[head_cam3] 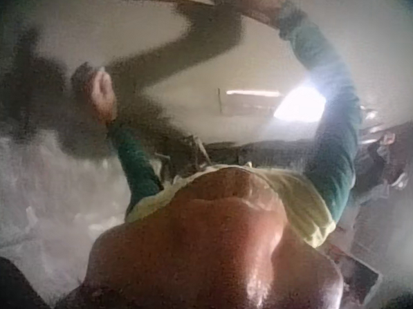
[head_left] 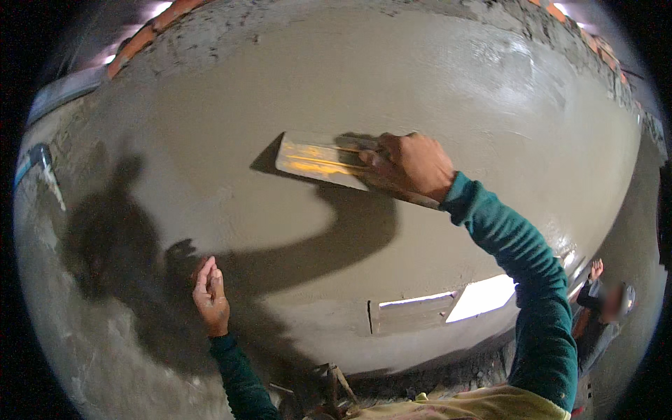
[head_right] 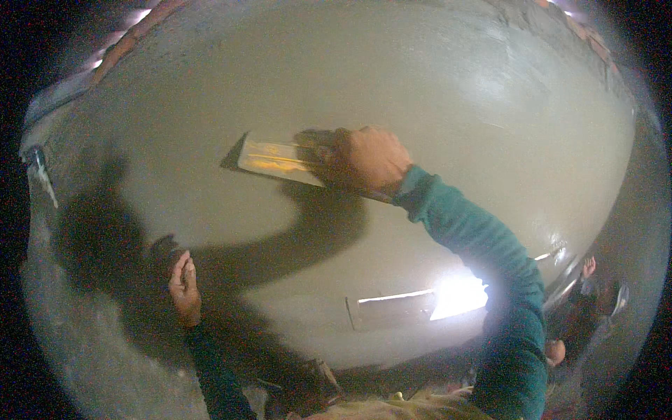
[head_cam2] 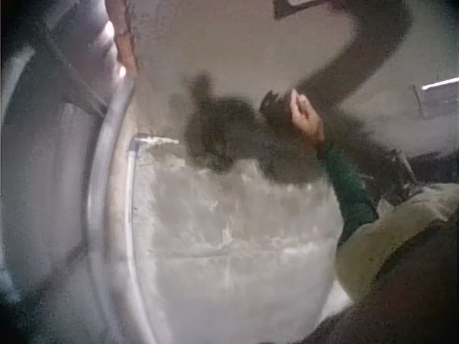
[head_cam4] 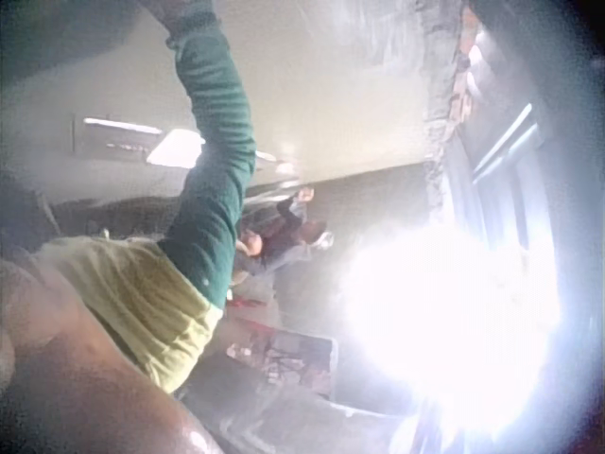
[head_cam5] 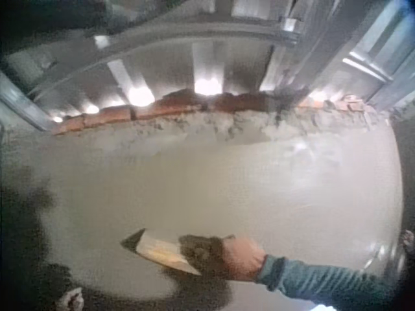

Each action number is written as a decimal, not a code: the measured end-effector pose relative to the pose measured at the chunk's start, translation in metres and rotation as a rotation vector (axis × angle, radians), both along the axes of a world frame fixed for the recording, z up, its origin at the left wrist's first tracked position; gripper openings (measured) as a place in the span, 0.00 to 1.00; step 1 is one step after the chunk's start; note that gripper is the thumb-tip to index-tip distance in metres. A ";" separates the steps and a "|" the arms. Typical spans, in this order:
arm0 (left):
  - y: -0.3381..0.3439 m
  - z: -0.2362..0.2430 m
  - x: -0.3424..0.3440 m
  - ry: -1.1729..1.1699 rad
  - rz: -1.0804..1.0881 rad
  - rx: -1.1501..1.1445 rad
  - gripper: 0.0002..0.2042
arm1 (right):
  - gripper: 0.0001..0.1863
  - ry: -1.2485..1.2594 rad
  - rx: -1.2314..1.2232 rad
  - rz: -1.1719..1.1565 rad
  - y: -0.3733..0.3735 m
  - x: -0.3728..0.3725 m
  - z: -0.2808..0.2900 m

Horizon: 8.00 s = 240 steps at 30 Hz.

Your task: The person applies plaster to a wall using a trowel and hawk, smoothing the surface with consistent strokes. They repeatedly scoop plaster from a bucket and spread it evenly across the wall area.

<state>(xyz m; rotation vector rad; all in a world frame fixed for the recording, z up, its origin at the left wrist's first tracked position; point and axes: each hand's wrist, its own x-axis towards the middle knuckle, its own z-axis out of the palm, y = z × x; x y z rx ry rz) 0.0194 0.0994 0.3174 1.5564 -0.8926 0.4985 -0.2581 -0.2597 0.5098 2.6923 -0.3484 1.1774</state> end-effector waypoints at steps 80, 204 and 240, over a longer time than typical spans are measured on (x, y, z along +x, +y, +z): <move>0.038 -0.029 0.110 0.232 -0.060 -0.030 0.16 | 0.25 -0.190 -0.554 -0.138 0.120 0.207 0.155; 0.126 -0.213 0.049 0.814 -0.110 0.040 0.22 | 0.14 0.232 0.361 0.105 0.153 0.200 -0.217; 0.134 -0.234 0.072 0.836 -0.124 0.016 0.17 | 0.13 -0.896 0.977 0.259 0.091 0.073 -0.173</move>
